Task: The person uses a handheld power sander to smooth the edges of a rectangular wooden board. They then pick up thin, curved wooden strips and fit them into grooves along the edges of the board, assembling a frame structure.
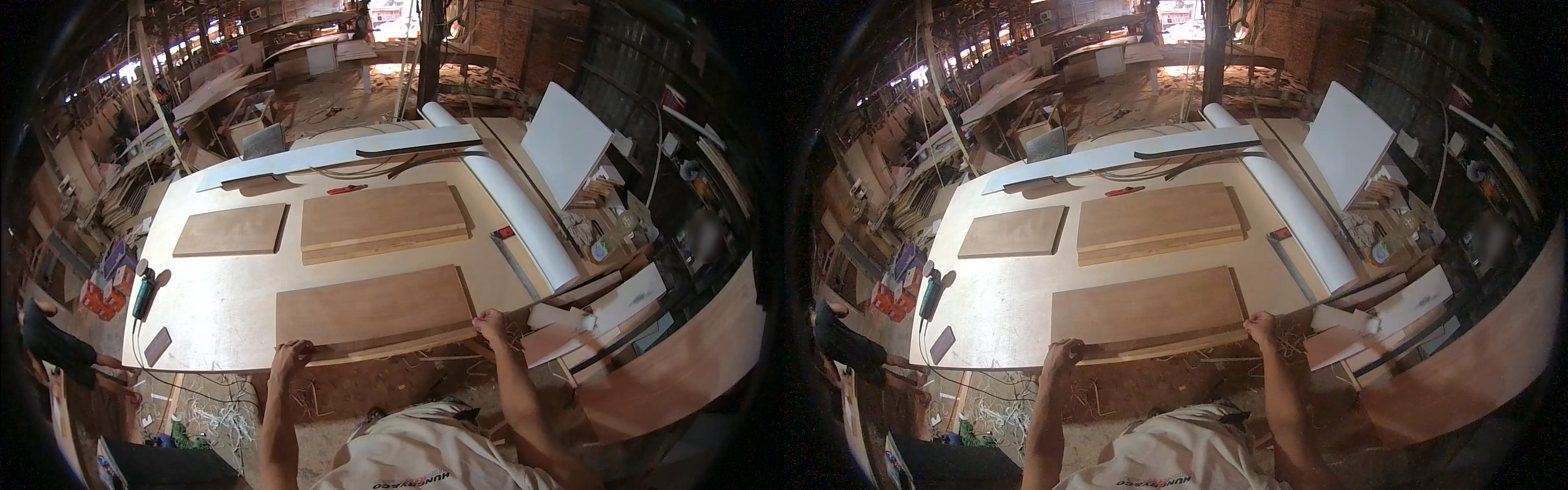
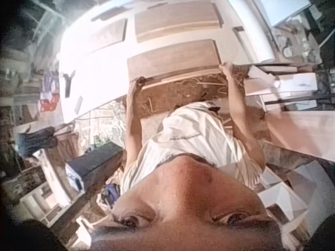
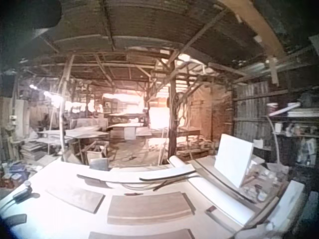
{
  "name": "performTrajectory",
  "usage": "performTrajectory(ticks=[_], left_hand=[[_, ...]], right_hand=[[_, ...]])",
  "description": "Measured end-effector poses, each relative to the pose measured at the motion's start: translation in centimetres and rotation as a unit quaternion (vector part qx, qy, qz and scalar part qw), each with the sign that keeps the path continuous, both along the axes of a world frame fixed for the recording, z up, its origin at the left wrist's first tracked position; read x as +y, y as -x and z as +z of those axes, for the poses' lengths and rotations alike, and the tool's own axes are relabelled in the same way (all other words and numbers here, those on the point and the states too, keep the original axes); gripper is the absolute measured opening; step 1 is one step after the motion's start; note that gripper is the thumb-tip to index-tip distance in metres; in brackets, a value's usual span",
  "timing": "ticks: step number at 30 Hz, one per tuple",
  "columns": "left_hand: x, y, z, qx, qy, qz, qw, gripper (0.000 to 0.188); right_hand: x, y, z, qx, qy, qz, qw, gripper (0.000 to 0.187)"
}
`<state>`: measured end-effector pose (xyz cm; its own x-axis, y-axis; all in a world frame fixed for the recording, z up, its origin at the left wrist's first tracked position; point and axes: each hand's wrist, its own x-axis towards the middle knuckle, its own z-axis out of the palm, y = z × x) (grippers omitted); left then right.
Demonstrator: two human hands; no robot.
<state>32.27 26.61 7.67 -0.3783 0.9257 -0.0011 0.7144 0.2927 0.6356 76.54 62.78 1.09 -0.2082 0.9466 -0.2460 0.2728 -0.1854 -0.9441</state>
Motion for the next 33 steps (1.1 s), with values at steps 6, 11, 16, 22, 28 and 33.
performTrajectory(ticks=[6,11,16,22,28,33], left_hand=[[0.1,-2.1,1.3,0.147,0.018,0.008,0.989,0.026],[-0.6,-2.3,0.6,0.171,0.038,0.029,0.984,0.026],[-0.5,-2.2,1.1,0.180,0.027,0.038,0.983,0.023],[-0.9,-3.2,1.8,0.169,0.023,0.048,0.984,0.023],[-1.2,-3.0,1.0,0.194,0.037,0.039,0.980,0.027],[-0.9,-3.2,-0.9,0.217,0.023,0.051,0.975,0.026]], right_hand=[[0.6,-1.1,-1.1,-0.028,-0.043,0.009,0.999,0.017],[-0.1,-0.6,-0.1,-0.024,-0.061,0.038,0.997,0.019],[0.3,-1.0,0.1,0.021,-0.054,0.047,0.997,0.019],[-0.3,-0.9,0.2,-0.009,-0.051,0.057,0.997,0.014],[-0.5,-1.1,-0.3,0.002,-0.043,0.055,0.998,0.013],[1.4,-1.5,-2.1,-0.097,-0.169,0.104,0.975,0.009]])
